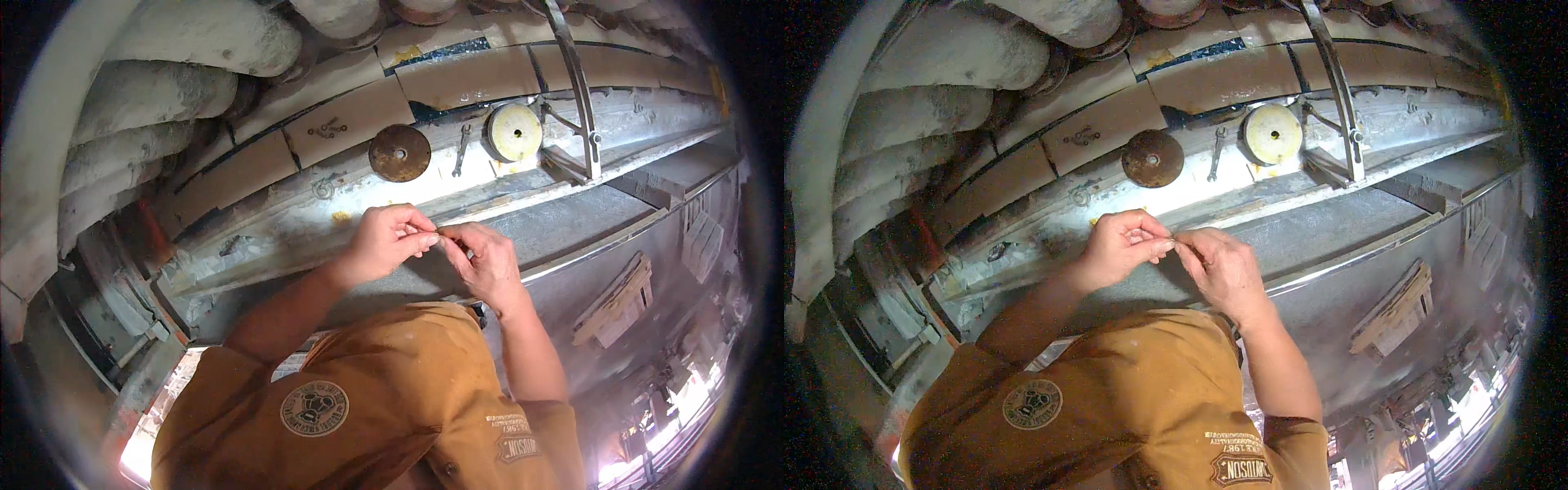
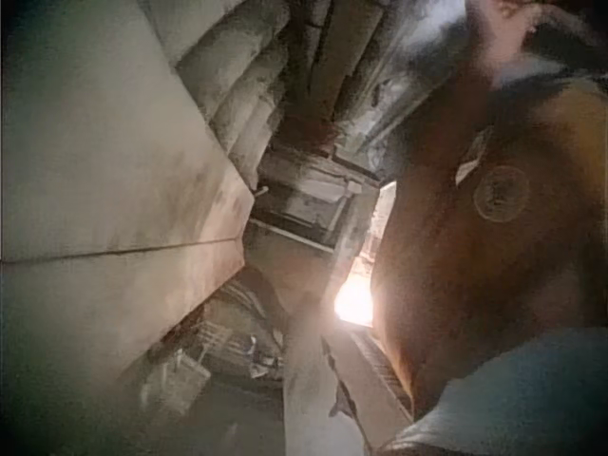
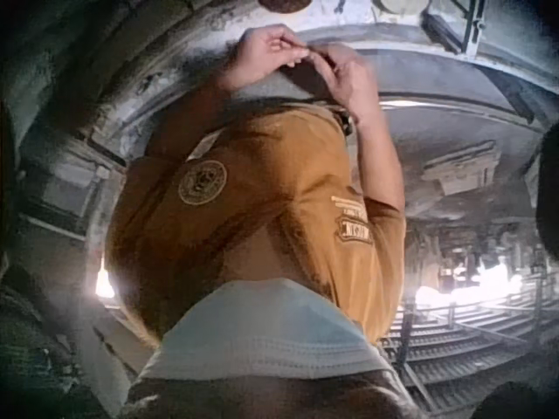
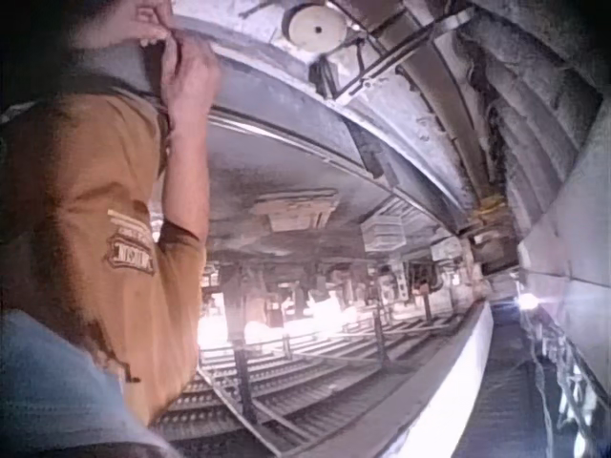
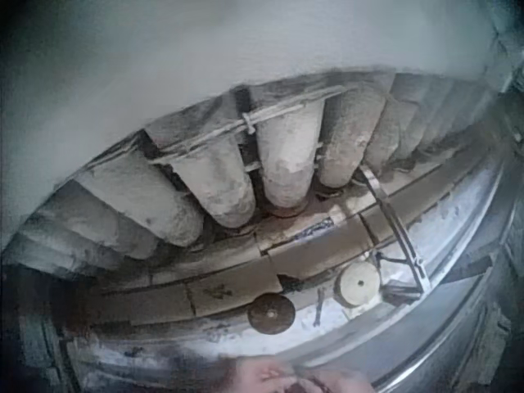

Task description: The person handles a circular metal disc and small fasteners on a metal shelf, then uses a wrench to tighten a bolt on a nearby pipe. The person continues to manipulate the disc and fasteners by hand.

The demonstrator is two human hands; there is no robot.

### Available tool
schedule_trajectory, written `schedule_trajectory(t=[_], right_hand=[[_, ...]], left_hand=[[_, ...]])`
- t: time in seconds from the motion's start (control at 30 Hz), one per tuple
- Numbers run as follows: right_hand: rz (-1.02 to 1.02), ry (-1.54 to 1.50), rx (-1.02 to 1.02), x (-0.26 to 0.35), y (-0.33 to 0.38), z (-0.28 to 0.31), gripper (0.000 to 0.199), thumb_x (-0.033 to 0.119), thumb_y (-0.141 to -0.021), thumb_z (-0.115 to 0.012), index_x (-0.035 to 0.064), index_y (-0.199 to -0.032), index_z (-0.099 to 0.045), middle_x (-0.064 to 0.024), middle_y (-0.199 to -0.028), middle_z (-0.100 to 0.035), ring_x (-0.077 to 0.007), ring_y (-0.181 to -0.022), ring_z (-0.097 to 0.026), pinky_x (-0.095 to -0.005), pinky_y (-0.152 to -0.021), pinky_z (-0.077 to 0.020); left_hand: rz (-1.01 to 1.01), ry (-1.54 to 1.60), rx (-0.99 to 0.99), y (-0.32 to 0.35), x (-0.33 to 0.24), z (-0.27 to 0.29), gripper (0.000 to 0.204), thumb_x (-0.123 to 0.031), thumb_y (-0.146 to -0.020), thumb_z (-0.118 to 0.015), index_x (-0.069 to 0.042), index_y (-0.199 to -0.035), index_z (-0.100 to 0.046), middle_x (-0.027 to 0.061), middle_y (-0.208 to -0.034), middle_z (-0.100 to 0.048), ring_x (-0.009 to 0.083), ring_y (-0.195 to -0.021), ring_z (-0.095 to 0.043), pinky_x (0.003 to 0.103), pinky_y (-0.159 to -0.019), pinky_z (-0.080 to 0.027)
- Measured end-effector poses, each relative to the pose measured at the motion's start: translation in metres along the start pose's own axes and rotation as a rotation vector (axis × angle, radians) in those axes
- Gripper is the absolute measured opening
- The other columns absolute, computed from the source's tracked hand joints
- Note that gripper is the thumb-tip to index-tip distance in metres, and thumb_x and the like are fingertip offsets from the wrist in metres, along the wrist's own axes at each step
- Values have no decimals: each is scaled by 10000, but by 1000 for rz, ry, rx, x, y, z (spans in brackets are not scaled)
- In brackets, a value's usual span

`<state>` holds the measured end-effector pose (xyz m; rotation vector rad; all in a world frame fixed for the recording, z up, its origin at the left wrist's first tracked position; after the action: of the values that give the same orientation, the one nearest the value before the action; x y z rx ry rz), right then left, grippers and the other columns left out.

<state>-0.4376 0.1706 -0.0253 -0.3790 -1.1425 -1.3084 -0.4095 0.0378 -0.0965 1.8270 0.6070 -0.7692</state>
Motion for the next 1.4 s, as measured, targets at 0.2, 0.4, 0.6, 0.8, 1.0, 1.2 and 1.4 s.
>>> schedule_trajectory(t=[0.2,0.4,0.6,0.8,1.0,1.2,1.4], right_hand=[[-86,-70,-5,-8,3,-8,133,131,-846,-667,34,-937,-663,-140,-793,-659,-292,-690,-643,-353,-636,-512],[-68,-118,-58,-1,5,-11,106,105,-848,-676,35,-926,-659,-127,-773,-668,-221,-666,-657,-309,-597,-514],[-219,-388,-22,-23,7,-26,93,88,-850,-682,20,-906,-651,-112,-767,-672,-167,-678,-660,-282,-600,-524],[-129,-185,48,-10,5,-25,182,131,-814,-739,20,-882,-611,-72,-768,-670,-109,-688,-634,-259,-610,-516],[-189,-529,-6,-38,7,-39,330,138,-744,-811,43,-875,-523,-19,-708,-592,-79,-661,-556,-250,-611,-492],[-10,-256,-130,-32,0,-13,279,113,-721,-819,43,-819,-567,-3,-726,-564,-83,-636,-509,-233,-565,-440],[203,97,-343,-6,-9,15,186,84,-771,-768,26,-849,-610,-57,-760,-592,-142,-610,-545,-256,-568,-451]], left_hand=[[-83,20,-47,2,-5,3,140,-2,-834,-679,16,-967,-638,61,-837,-653,101,-700,-606,235,-607,-513],[38,348,22,4,3,3,109,-34,-858,-659,-4,-961,-635,69,-852,-649,112,-694,-600,234,-602,-496],[188,591,101,5,17,-1,103,-72,-886,-636,-22,-969,-600,55,-809,-626,124,-658,-585,245,-576,-473],[271,601,122,9,30,-5,107,-103,-894,-635,-29,-953,-585,42,-788,-610,114,-636,-568,235,-553,-456],[377,582,225,5,24,-20,175,-181,-894,-653,-41,-938,-558,19,-732,-562,63,-545,-479,185,-457,-358],[405,623,327,-9,16,-32,201,-226,-910,-636,-45,-948,-557,0,-734,-543,49,-537,-444,193,-452,-322],[359,578,317,-44,24,-35,194,-235,-910,-635,-53,-934,-573,-20,-711,-514,51,-589,-465,201,-489,-338]])
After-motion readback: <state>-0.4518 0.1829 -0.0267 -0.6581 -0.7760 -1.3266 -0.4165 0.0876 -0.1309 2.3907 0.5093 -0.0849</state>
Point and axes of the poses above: each hand's wrist, its own y-axis away from the middle knuckle, its own z-axis out of the back of the hand, x = y × z, the point moved 9 cm from there along -y, towards the middle knuckle
